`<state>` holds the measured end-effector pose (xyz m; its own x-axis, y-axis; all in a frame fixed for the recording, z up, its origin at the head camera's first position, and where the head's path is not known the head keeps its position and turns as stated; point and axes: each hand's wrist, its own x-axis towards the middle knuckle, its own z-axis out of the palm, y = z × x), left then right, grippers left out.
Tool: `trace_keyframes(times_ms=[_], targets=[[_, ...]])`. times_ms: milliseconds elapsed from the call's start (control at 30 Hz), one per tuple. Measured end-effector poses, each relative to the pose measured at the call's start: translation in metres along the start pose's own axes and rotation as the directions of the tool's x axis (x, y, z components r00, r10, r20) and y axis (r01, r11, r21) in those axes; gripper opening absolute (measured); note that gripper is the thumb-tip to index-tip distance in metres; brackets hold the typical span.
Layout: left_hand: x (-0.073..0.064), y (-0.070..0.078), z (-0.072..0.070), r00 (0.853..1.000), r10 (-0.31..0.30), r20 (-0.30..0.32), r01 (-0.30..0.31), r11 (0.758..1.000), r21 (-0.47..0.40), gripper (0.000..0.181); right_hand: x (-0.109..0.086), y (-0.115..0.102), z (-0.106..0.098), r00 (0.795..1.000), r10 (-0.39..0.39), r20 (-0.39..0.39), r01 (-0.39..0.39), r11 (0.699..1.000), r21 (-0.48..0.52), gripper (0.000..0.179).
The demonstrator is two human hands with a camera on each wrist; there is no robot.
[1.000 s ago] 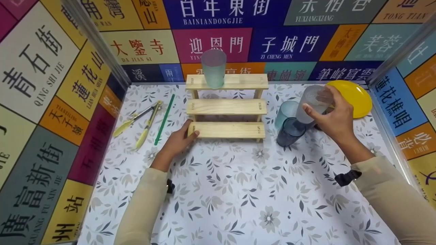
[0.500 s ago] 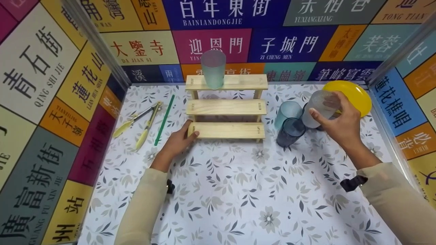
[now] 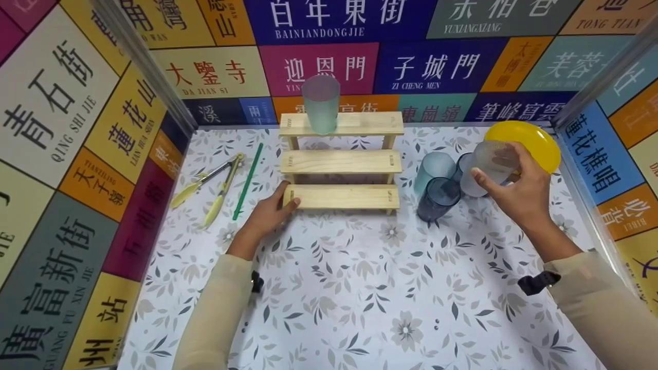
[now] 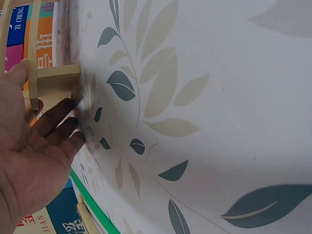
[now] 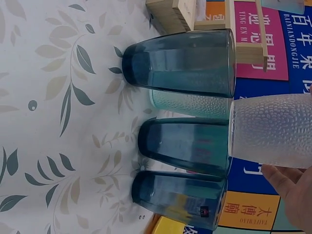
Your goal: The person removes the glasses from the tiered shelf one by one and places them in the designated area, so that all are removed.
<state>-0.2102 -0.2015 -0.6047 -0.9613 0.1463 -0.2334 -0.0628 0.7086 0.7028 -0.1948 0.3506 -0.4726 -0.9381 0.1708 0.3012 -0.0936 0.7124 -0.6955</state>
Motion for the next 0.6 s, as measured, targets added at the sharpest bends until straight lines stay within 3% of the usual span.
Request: trace_keyframes(times_ms=[600], targets=[[0.001,-0.001,-0.001,1.0,0.001,0.0,-0.001,1.0,0.009,0.084,-0.018,0.021,0.008,1.0,-0.018,0.022,0.018,1.0,0.018,0.083]])
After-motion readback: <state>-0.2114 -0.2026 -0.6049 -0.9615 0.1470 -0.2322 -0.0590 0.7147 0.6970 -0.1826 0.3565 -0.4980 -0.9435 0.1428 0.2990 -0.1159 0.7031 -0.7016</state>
